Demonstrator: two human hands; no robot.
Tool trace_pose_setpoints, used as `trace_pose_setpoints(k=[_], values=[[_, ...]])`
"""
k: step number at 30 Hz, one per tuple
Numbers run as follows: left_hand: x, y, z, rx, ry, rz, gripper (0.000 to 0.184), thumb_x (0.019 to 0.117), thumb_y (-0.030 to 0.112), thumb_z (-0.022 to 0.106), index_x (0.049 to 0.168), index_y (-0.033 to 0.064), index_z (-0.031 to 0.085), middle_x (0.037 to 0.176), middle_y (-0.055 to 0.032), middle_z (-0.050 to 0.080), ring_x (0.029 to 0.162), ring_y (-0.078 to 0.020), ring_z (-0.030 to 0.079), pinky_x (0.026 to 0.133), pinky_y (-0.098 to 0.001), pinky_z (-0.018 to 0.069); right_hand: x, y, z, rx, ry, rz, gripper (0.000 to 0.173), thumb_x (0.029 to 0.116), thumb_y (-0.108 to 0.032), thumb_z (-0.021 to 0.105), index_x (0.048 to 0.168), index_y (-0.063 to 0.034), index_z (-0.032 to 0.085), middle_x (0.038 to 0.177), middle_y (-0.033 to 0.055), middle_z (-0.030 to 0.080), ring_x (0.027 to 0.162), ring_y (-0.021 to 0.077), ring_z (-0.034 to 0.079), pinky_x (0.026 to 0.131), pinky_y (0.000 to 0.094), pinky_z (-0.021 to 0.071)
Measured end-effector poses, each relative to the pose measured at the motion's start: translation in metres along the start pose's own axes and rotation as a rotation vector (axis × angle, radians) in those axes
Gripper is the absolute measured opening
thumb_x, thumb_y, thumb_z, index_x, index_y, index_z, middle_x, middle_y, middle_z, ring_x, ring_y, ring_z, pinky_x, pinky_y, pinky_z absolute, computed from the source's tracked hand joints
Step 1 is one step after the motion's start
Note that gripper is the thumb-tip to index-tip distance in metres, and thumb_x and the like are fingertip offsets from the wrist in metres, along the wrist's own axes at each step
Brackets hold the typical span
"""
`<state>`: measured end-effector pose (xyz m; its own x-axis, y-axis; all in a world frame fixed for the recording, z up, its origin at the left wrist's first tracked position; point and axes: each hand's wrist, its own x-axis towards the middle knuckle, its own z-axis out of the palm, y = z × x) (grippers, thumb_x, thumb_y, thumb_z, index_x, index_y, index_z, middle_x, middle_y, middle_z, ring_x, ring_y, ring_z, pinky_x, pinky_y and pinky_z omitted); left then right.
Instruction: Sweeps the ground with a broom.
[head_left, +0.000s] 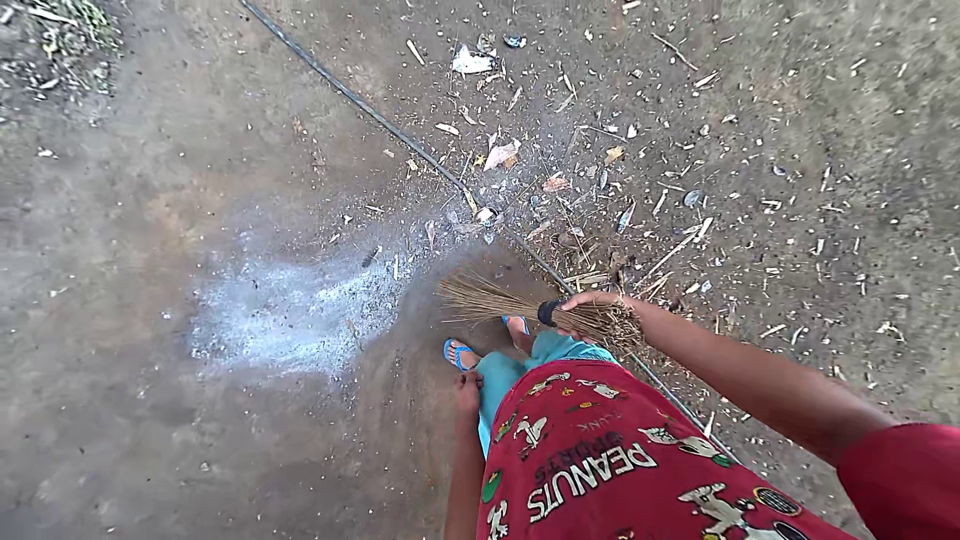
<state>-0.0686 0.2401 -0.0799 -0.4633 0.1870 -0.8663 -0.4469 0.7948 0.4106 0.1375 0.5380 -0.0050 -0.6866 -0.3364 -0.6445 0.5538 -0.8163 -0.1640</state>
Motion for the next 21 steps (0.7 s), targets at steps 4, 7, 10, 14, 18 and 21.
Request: trace_pose_setpoints(k=[4,7,10,14,18,21], values=[[0.007,0.002,-0.006,0.007,-0.015,-0.059,0.036,0.1122,0.021,0.039,0.127,-0.0056,0.059,0.108,-0.0185,0.067,0.086,-0.0235,0.061,0.075,-0.0426,0.0492,-0.02,0.004,-0.028,-0.034,0.202,-0.038,0.038,0.1053,-0.034,0.028,0.102,-0.0119,0.06,0.08,0.004,0.068,0.063,0.0129,0.066,0.055,0.027,0.0565],[0.008,0.001,-0.006,0.02,-0.015,-0.068,0.035,0.1119,0.022,0.041,0.125,-0.0048,0.06,0.108,-0.0178,0.067,0.086,-0.0222,0.061,0.075,-0.0407,0.0489,-0.059,-0.001,-0.061,0.029,0.677,-0.171,0.034,0.1071,-0.034,0.035,0.109,-0.0091,0.058,0.083,0.0048,0.065,0.065,0.0141,0.063,0.058,0.0289,0.0542],[0.011,-0.004,-0.006,0.029,-0.02,-0.076,0.034,0.1115,0.021,0.042,0.124,-0.0055,0.06,0.107,-0.0176,0.068,0.086,-0.0205,0.061,0.074,-0.0387,0.0484,-0.076,-0.001,-0.074,0.109,1.197,-0.302,0.038,0.1018,-0.037,0.054,0.123,-0.0067,0.06,0.103,0.0087,0.067,0.087,0.0173,0.065,0.076,0.0367,0.0557],[0.011,-0.008,-0.001,0.014,-0.01,-0.037,0.032,0.1107,0.017,0.043,0.122,-0.0083,0.059,0.102,-0.0173,0.067,0.081,-0.0173,0.06,0.075,-0.0343,0.0491,-0.056,-0.006,-0.003,-0.08,1.542,-0.31,0.041,0.0919,-0.024,0.075,0.122,0.0013,0.065,0.113,0.0205,0.066,0.101,0.0281,0.063,0.09,0.0488,0.0495],[0.012,-0.003,0.005,0.019,-0.036,-0.009,0.032,0.1108,0.014,0.041,0.123,-0.0112,0.058,0.103,-0.0194,0.066,0.085,-0.0182,0.061,0.082,-0.0345,0.0505,-0.051,0.013,0.027,-0.114,1.216,-0.35,0.046,0.0944,-0.015,0.069,0.137,-0.0023,0.059,0.114,0.0141,0.069,0.094,0.019,0.067,0.083,0.0382,0.0559],[0.013,0.002,0.005,0.025,-0.037,-0.024,0.032,0.1114,0.016,0.041,0.122,-0.009,0.058,0.1,-0.0162,0.067,0.079,-0.0157,0.059,0.076,-0.0328,0.0495,-0.045,0.02,0.037,0.112,0.654,-0.228,0.026,0.1049,-0.026,0.042,0.121,-0.0112,0.056,0.095,0.006,0.07,0.073,0.0125,0.068,0.063,0.028,0.0578]])
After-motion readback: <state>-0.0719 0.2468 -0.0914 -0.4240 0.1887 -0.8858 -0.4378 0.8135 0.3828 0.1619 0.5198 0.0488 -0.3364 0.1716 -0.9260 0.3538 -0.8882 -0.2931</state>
